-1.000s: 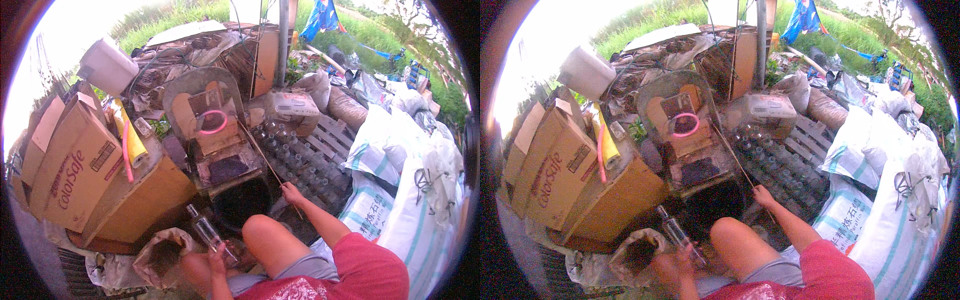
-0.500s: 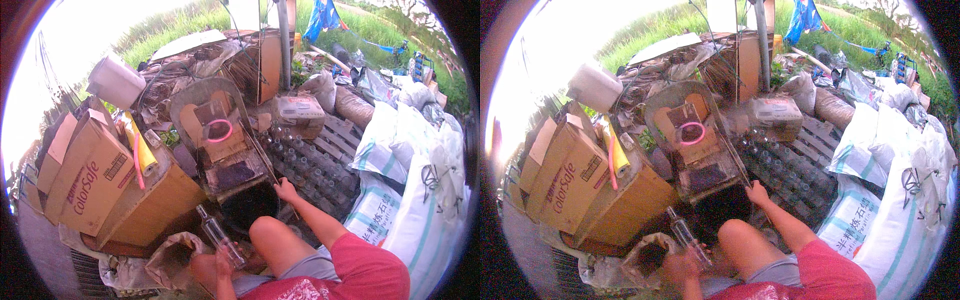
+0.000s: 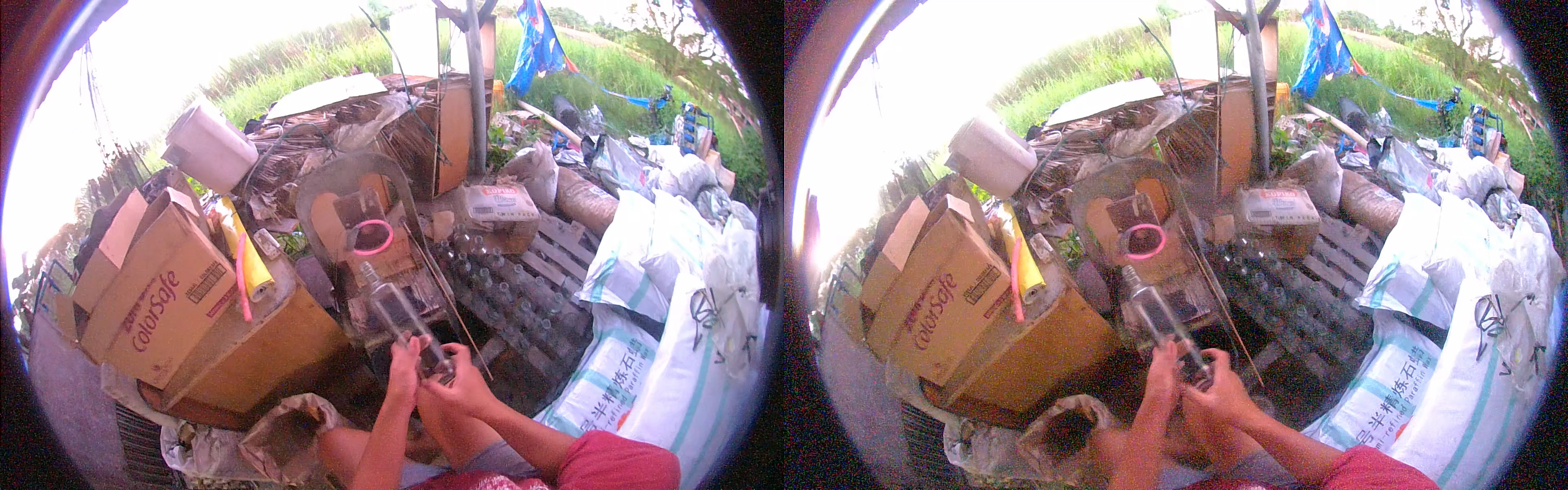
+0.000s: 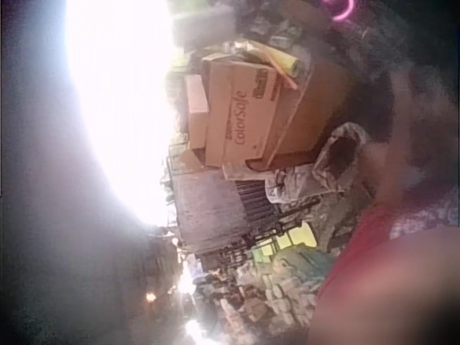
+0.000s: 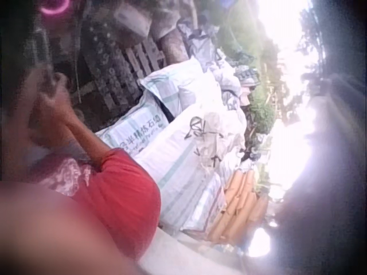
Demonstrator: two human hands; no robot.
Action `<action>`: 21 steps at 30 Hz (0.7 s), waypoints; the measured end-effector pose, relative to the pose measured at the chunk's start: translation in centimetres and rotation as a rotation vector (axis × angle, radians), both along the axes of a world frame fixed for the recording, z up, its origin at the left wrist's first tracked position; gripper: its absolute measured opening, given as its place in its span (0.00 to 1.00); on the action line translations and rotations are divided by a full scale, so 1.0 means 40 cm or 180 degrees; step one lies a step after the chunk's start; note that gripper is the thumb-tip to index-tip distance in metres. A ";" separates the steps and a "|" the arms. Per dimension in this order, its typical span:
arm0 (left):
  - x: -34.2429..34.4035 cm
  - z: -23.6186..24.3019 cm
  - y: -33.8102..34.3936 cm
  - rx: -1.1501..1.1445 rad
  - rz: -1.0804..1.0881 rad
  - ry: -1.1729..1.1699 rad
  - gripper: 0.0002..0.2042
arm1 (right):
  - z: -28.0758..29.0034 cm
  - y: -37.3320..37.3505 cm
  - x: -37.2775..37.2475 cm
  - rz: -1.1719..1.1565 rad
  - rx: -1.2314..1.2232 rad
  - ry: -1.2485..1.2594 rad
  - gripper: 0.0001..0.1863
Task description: The person repeatedly heats the neck of a clear glass bottle over a small flame using a handheld torch. They rotate the bottle to distribute heat, then place it on a nearby pallet with other bottles before picking it up again to continue heating.
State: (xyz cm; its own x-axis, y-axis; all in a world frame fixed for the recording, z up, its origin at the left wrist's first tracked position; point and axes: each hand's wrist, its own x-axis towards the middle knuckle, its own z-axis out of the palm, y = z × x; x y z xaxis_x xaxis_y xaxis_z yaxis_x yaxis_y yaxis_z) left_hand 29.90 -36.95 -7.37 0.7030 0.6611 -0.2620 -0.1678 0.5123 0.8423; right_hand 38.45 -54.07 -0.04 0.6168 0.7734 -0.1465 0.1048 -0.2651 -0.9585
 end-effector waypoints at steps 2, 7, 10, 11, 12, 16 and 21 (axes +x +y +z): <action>0.047 0.029 0.029 0.0066 -0.0114 0.0222 0.33 | -0.033 0.032 0.028 -0.0356 0.0272 -0.0324 0.48; -0.156 0.161 0.214 0.3595 0.1266 0.1191 0.42 | -0.128 0.175 0.138 -0.0715 0.0237 0.0115 0.47; -0.376 0.252 0.447 0.4291 0.2581 0.1797 0.30 | -0.174 0.337 0.197 -0.0920 0.0014 -0.0070 0.49; -0.457 0.282 0.528 0.4621 0.2904 0.2065 0.27 | -0.185 0.388 0.213 -0.0996 -0.0141 -0.0125 0.49; -0.518 0.299 0.602 0.4688 0.3100 0.2121 0.23 | -0.195 0.433 0.234 -0.0918 -0.0070 -0.0082 0.51; -0.707 0.311 0.803 0.4644 0.2781 0.3236 0.17 | -0.216 0.602 0.282 -0.0866 0.0004 0.0047 0.55; -0.768 0.179 0.907 0.4901 0.2634 0.4384 0.17 | -0.256 0.718 0.310 -0.1142 -0.0340 0.0061 0.49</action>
